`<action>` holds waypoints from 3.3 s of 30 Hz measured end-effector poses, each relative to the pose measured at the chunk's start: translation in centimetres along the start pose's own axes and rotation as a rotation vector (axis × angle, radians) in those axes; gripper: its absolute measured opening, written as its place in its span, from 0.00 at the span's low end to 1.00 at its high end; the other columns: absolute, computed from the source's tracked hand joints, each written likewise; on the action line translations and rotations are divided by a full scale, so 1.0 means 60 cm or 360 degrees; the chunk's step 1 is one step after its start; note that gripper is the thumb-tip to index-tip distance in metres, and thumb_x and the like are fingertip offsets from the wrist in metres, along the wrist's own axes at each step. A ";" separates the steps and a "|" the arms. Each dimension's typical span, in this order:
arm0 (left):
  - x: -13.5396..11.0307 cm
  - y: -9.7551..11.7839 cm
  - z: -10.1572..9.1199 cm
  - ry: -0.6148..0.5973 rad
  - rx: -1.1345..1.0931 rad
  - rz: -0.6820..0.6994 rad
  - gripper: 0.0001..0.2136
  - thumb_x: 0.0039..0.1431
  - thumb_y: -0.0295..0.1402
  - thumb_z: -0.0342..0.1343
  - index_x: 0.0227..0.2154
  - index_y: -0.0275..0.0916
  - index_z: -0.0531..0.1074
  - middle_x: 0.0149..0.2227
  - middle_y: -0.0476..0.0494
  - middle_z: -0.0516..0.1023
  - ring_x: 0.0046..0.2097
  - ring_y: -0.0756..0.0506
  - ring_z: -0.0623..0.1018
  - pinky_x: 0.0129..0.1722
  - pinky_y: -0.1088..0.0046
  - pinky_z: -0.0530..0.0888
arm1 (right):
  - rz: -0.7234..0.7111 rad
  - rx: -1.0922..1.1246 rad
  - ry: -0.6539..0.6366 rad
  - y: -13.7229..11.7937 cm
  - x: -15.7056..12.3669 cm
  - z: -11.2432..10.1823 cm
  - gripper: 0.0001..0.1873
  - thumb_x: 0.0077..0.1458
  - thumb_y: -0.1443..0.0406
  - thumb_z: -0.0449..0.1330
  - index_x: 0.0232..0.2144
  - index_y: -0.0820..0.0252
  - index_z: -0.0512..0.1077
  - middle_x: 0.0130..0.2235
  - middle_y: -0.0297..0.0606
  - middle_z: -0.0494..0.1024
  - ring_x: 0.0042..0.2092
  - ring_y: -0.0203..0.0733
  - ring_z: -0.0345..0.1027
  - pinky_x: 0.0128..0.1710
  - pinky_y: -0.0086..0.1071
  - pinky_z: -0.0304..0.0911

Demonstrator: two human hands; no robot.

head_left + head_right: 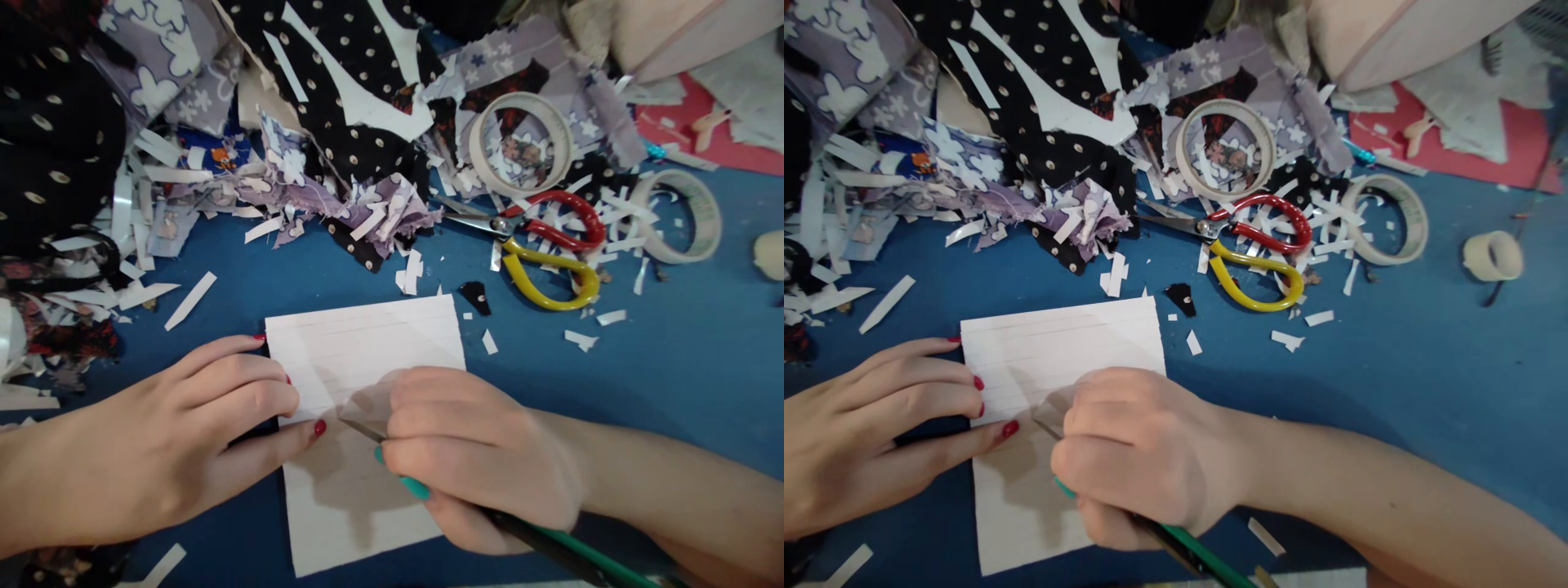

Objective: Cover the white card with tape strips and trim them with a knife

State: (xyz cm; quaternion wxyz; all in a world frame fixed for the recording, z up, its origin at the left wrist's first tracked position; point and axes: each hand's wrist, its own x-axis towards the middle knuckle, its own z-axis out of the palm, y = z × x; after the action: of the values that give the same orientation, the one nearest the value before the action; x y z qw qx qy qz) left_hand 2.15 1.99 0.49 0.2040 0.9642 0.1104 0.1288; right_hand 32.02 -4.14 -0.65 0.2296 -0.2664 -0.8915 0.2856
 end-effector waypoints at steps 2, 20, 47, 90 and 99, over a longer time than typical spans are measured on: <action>0.001 0.000 -0.001 -0.0007 0.0005 0.0003 0.19 0.78 0.23 0.42 0.54 0.42 0.78 0.47 0.47 0.77 0.54 0.42 0.75 0.71 0.60 0.63 | 0.0010 -0.0049 -0.0066 -0.001 -0.002 0.000 0.15 0.71 0.68 0.52 0.30 0.55 0.70 0.29 0.34 0.70 0.32 0.40 0.67 0.34 0.34 0.69; 0.003 -0.003 -0.002 0.0040 0.0035 0.0047 0.18 0.76 0.24 0.44 0.53 0.42 0.79 0.45 0.47 0.78 0.52 0.42 0.77 0.67 0.62 0.69 | -0.0070 -0.0097 -0.0088 0.001 -0.004 0.000 0.11 0.73 0.68 0.50 0.36 0.55 0.69 0.32 0.34 0.71 0.32 0.40 0.66 0.36 0.35 0.67; -0.010 0.001 0.002 0.0001 0.0056 0.0039 0.20 0.77 0.22 0.43 0.57 0.41 0.78 0.46 0.44 0.79 0.55 0.43 0.78 0.74 0.57 0.59 | -0.0663 -0.0664 0.0035 -0.018 0.024 0.004 0.12 0.67 0.68 0.59 0.30 0.59 0.77 0.26 0.35 0.76 0.25 0.38 0.61 0.24 0.35 0.51; -0.005 0.002 0.004 0.0034 0.0030 0.0021 0.19 0.78 0.24 0.43 0.56 0.42 0.79 0.45 0.45 0.79 0.53 0.43 0.78 0.71 0.59 0.61 | -0.0605 -0.0589 0.0073 -0.018 0.027 0.002 0.11 0.64 0.69 0.62 0.28 0.60 0.77 0.24 0.34 0.73 0.25 0.38 0.60 0.23 0.34 0.51; -0.007 0.001 0.003 -0.0033 -0.0005 0.0015 0.20 0.79 0.23 0.41 0.57 0.41 0.77 0.46 0.44 0.78 0.55 0.42 0.76 0.72 0.58 0.57 | -0.0602 -0.0508 0.0114 -0.017 0.027 0.004 0.12 0.63 0.70 0.60 0.28 0.60 0.78 0.24 0.35 0.75 0.24 0.39 0.60 0.22 0.36 0.50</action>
State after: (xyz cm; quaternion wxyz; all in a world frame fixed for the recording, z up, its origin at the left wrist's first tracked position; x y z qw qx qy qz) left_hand 1.81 1.74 0.26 0.2061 0.9656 0.1037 0.1199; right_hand 30.28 -3.98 0.24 0.2655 -0.1376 -0.9506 0.0836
